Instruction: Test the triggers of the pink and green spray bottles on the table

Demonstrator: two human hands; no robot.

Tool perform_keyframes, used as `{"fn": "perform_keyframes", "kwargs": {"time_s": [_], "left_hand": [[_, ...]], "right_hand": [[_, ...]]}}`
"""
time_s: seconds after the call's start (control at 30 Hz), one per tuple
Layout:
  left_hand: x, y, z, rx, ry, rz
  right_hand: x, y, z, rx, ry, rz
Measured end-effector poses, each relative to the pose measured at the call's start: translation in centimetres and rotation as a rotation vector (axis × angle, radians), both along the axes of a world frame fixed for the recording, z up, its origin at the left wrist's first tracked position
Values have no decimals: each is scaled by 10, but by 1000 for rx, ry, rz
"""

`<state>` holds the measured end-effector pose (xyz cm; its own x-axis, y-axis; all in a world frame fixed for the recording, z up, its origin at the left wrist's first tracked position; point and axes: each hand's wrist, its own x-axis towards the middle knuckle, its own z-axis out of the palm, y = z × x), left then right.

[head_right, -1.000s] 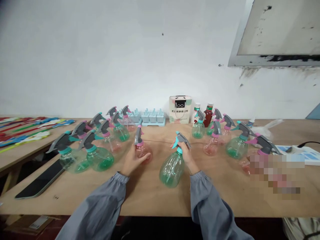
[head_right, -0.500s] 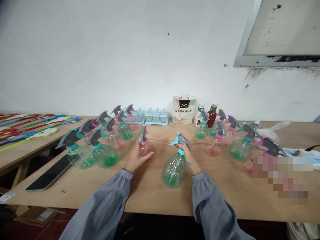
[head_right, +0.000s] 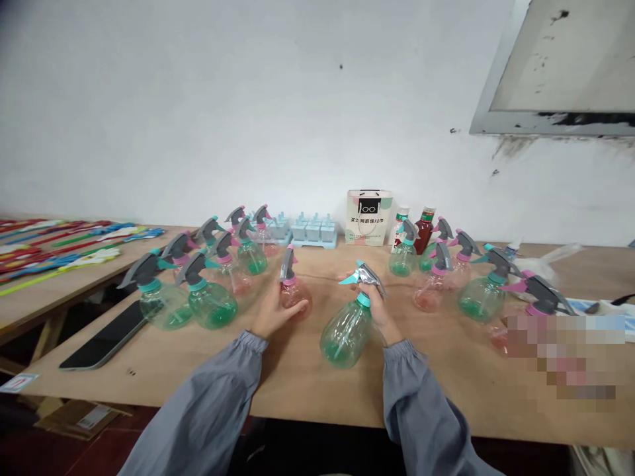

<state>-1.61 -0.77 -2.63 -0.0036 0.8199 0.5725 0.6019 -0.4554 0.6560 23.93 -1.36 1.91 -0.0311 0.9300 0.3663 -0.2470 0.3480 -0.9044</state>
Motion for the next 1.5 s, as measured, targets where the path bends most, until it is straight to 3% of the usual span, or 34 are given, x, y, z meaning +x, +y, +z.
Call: {"fn": "perform_keyframes", "kwargs": {"time_s": [0.27, 0.47, 0.7, 0.83, 0.97, 1.1, 1.23, 1.5], "left_hand": [[1, -1, 1, 25, 0, -7], [1, -2, 2, 1, -1, -4], [0, -1, 2, 14, -11, -23], [1, -3, 6, 4, -11, -26], [3, -5, 8, -2, -19, -27], [2, -4, 7, -3, -3, -19], [2, -2, 5, -8, -11, -28], [-1, 1, -1, -11, -26, -34]], "right_hand": [[2, 1, 2, 31, -69, -23], [-1, 2, 0, 10, 34, 16], [11, 3, 0, 46, -18, -232], [29, -9, 6, 92, -20, -511], [77, -34, 13, 150, -110, -958], [140, -52, 11, 206, -256, -1170], [172, -46, 3, 230, -317, -1215], [163, -2, -3, 201, -330, -1151]]}}
